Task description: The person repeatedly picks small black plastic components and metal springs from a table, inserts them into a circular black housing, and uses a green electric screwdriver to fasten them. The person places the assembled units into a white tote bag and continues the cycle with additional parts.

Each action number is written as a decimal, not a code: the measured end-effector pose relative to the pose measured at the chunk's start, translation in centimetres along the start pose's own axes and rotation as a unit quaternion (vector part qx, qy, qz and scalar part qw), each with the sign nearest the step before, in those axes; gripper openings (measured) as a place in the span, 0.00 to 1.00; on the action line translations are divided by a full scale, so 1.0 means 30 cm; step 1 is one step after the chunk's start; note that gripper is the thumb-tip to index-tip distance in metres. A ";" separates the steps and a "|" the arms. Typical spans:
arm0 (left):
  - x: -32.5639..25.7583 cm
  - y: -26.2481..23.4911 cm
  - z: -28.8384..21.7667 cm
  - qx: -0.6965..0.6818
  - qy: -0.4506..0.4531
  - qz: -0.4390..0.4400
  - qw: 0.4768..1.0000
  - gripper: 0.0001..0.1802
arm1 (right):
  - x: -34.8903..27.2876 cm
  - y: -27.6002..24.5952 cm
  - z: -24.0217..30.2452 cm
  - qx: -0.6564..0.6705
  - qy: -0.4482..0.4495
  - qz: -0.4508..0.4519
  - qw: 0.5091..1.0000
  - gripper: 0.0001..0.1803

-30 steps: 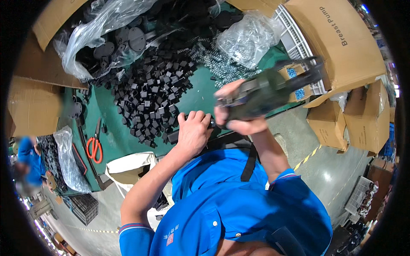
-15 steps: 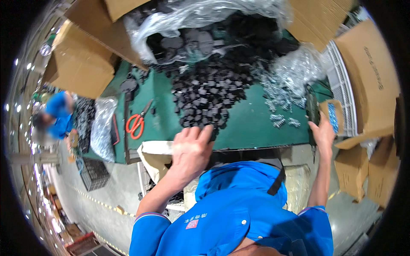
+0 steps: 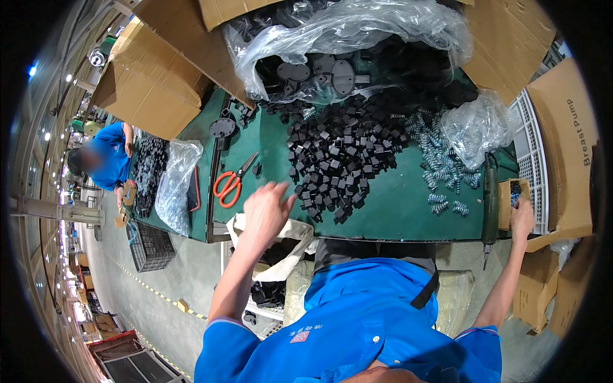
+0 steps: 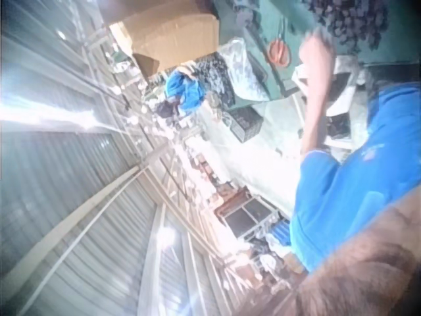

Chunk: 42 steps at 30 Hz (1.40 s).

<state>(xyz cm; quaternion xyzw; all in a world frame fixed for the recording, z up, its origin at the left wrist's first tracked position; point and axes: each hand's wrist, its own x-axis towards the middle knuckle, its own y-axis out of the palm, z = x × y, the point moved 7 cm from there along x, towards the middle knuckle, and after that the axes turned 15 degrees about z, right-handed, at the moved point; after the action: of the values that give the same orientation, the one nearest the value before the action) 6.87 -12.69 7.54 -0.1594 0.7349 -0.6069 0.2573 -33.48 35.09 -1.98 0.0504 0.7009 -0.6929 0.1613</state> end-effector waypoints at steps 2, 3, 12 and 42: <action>0.190 -0.011 -0.040 -0.048 0.053 -0.025 0.997 0.15 | -0.018 -0.007 0.000 0.019 -0.001 -0.020 1.000 0.08; 0.301 -0.005 -0.040 -0.095 0.049 -0.017 0.994 0.18 | -0.013 0.000 -0.007 0.027 0.002 -0.027 0.999 0.09; 1.140 0.249 0.014 -0.684 -0.292 -0.003 0.669 0.33 | -0.027 -0.001 -0.022 0.042 -0.024 -0.009 0.999 0.11; 0.522 0.200 -0.663 -0.167 0.353 0.128 0.911 0.18 | -0.084 0.039 -0.188 0.538 -0.109 -0.182 0.816 0.07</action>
<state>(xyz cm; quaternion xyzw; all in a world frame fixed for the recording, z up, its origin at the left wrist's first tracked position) -16.81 -3.86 1.41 0.1204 0.8828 -0.4533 0.0263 -31.64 41.10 -2.44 -0.0748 0.1904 -0.9773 0.0545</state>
